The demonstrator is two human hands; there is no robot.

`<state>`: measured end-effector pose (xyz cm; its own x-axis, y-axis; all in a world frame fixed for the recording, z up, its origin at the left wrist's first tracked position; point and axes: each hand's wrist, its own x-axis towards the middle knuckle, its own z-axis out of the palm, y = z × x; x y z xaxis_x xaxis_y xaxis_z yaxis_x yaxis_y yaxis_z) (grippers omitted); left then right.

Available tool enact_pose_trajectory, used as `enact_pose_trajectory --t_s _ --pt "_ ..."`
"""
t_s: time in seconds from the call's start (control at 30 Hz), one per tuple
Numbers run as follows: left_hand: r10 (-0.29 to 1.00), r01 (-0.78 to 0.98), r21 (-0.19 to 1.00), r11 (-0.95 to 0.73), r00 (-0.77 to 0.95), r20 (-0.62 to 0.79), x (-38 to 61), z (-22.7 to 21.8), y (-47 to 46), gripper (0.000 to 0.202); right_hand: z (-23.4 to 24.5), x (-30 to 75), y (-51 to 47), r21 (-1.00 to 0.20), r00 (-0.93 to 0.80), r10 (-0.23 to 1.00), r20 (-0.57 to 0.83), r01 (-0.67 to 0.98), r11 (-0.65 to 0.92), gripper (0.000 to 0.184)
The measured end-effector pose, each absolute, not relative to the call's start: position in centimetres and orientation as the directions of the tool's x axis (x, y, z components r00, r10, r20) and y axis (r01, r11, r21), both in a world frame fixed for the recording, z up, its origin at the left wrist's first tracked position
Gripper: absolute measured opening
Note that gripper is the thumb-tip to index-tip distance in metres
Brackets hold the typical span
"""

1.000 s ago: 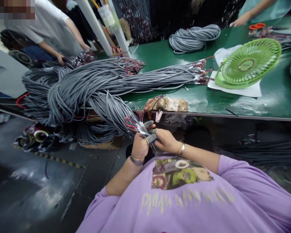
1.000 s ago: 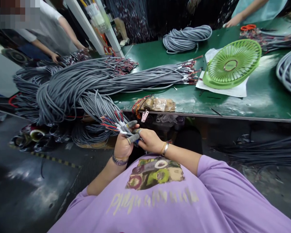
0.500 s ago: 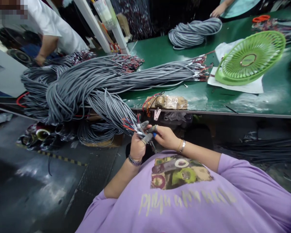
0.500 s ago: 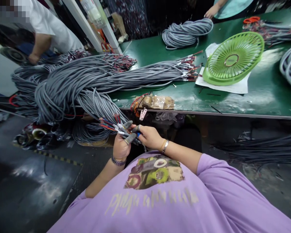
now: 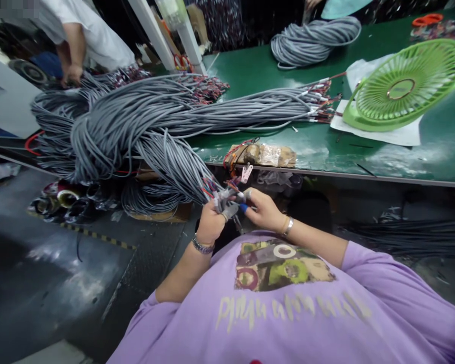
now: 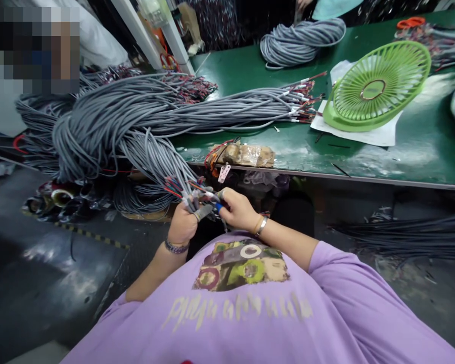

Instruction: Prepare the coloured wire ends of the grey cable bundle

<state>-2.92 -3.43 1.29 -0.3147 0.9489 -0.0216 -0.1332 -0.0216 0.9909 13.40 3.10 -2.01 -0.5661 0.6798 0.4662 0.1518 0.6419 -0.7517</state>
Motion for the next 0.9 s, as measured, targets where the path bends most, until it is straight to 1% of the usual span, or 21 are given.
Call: enact_pose_trajectory --t_s 0.07,0.17,0.27,0.33,0.43,0.53,0.63,0.7,0.8,0.9 --pt "0.938 -0.137 0.988 -0.065 -0.346 0.014 -3.9 1.6 -3.9 0.041 -2.2 14.3 3.6 -0.780 -0.528 0.714 0.459 0.144 0.609 0.006" --pt "0.889 -0.257 0.958 -0.125 -0.458 -0.007 -5.3 2.4 -4.6 0.032 -3.0 15.3 4.3 -0.813 -0.516 0.734 0.441 0.117 0.570 0.011" --pt "0.903 -0.391 0.906 -0.161 -0.430 -0.025 -5.8 3.1 -4.6 0.026 -4.0 15.1 4.5 -0.826 -0.584 0.698 0.414 0.082 0.558 0.015" --pt "0.920 -0.421 0.895 -0.146 -0.390 -0.033 -5.3 3.1 -4.2 0.026 -4.6 14.3 4.3 -0.829 -0.653 0.655 0.381 0.072 0.554 0.016" --pt "0.907 -0.347 0.929 -0.131 -0.421 -0.030 -3.8 2.1 -3.2 0.028 -5.3 12.8 4.0 -0.842 -0.715 0.611 0.340 0.059 0.537 0.015" --pt "0.914 -0.285 0.954 -0.090 -0.405 -0.034 -2.3 0.7 -2.2 0.034 -5.6 12.0 3.8 -0.860 -0.701 0.645 0.305 0.088 0.503 0.016" --pt "0.926 -0.166 0.981 -0.100 -0.377 0.031 -1.6 -0.4 -1.8 0.032 -5.5 11.9 3.7 -0.852 -0.682 0.679 0.270 0.158 0.498 0.021" --pt "0.936 -0.123 0.986 -0.115 -0.345 0.066 -1.4 -0.7 -1.7 0.031 -5.3 12.1 3.6 -0.840 -0.680 0.689 0.253 0.199 0.505 0.022" --pt "0.947 -0.082 0.992 -0.099 -0.313 0.069 -1.3 -1.0 -1.9 0.030 -5.2 12.1 3.3 -0.829 -0.688 0.687 0.233 0.229 0.510 0.017" --pt "0.948 -0.015 0.997 -0.069 -0.312 0.061 -1.3 -1.0 -2.2 0.025 -5.2 12.2 3.1 -0.842 -0.716 0.671 0.191 0.232 0.487 0.010"
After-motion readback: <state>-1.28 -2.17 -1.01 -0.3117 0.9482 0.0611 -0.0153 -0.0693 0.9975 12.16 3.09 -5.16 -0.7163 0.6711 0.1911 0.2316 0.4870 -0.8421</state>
